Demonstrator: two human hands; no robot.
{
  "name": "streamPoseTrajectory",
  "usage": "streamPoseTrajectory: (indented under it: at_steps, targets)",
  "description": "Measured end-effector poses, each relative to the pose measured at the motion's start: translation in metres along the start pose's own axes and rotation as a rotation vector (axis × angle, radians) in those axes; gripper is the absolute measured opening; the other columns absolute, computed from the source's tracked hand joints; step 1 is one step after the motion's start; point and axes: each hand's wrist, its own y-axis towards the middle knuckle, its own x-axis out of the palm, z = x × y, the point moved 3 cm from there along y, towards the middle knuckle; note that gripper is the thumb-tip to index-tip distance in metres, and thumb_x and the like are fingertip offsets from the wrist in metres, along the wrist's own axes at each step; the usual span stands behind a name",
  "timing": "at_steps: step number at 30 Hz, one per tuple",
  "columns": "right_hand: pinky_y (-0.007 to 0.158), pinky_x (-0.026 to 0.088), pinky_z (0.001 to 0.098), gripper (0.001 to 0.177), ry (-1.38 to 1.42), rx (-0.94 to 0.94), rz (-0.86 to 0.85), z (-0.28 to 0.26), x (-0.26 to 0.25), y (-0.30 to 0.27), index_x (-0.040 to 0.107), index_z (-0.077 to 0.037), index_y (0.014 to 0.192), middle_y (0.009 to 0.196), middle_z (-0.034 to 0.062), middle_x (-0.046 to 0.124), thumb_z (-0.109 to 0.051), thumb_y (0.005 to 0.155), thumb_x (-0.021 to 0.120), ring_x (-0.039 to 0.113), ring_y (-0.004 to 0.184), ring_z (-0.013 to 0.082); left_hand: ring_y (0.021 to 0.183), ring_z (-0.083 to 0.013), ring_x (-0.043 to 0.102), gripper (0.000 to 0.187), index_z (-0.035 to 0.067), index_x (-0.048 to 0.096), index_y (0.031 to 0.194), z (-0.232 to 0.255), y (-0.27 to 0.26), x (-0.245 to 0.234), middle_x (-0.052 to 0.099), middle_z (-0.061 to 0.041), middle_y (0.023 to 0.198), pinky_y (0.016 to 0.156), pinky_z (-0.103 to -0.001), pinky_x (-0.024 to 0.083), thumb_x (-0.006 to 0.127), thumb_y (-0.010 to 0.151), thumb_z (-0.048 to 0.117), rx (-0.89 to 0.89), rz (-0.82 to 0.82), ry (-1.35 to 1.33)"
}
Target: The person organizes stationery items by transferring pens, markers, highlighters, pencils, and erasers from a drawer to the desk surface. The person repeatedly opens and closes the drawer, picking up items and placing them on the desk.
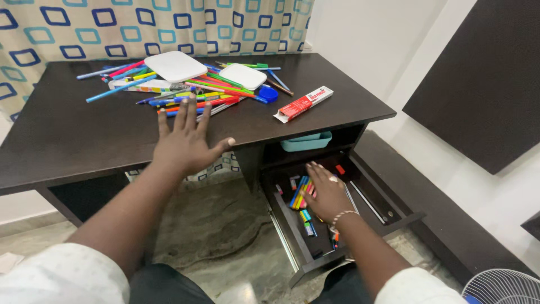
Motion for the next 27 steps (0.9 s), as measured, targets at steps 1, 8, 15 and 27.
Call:
streamPoseTrajectory:
  at_steps: [1, 8, 15, 27]
  targets:
    - [0.116, 0.031, 0.0515, 0.082, -0.024, 0.042, -0.067, 0.015, 0.009, -0.002, 0.03, -0.015, 0.158, 0.165, 0.0053, 0.03, -0.049, 0.091, 0.061, 0.03, 0.151, 0.0271, 0.155, -0.0333, -0.002, 0.103, 0.019, 0.004, 0.163, 0.003, 0.0, -0.002, -0.003, -0.018, 0.169, 0.117, -0.063, -0.005, 0.025, 0.087, 0.086, 0.007, 0.021, -0.007]
    - [0.118, 0.037, 0.045, 0.077, -0.064, 0.261, -0.318, 0.091, 0.062, -0.044, 0.043, -0.015, 0.151, 0.158, 0.0071, 0.043, -0.047, 0.087, 0.071, 0.041, 0.146, 0.0292, 0.155, -0.0319, 0.009, 0.092, 0.015, 0.012, 0.163, 0.041, -0.013, 0.003, 0.007, -0.018, 0.169, 0.12, -0.063, -0.002, 0.029, 0.095, 0.075, 0.047, 0.217, 0.014]
    - [0.11, 0.046, 0.0467, 0.065, -0.007, 0.443, -0.249, 0.09, 0.059, -0.053, 0.054, -0.013, 0.14, 0.139, 0.0108, 0.059, -0.044, 0.086, 0.072, 0.057, 0.129, 0.0343, 0.154, -0.0353, 0.015, 0.092, 0.007, 0.023, 0.16, 0.145, -0.043, 0.022, 0.012, -0.023, 0.166, 0.123, -0.056, 0.004, 0.062, 0.087, 0.048, 0.2, 0.255, -0.123]
    - [0.112, 0.048, 0.0479, 0.084, 0.081, 0.537, -0.603, 0.085, 0.063, -0.052, 0.041, -0.012, 0.147, 0.146, 0.0177, 0.049, -0.042, 0.081, 0.082, 0.055, 0.134, 0.0404, 0.142, -0.0348, 0.042, 0.072, 0.01, 0.051, 0.148, 0.261, -0.063, 0.168, 0.036, -0.019, 0.161, 0.116, -0.052, 0.031, 0.075, 0.082, 0.022, 0.41, -0.497, -0.295]
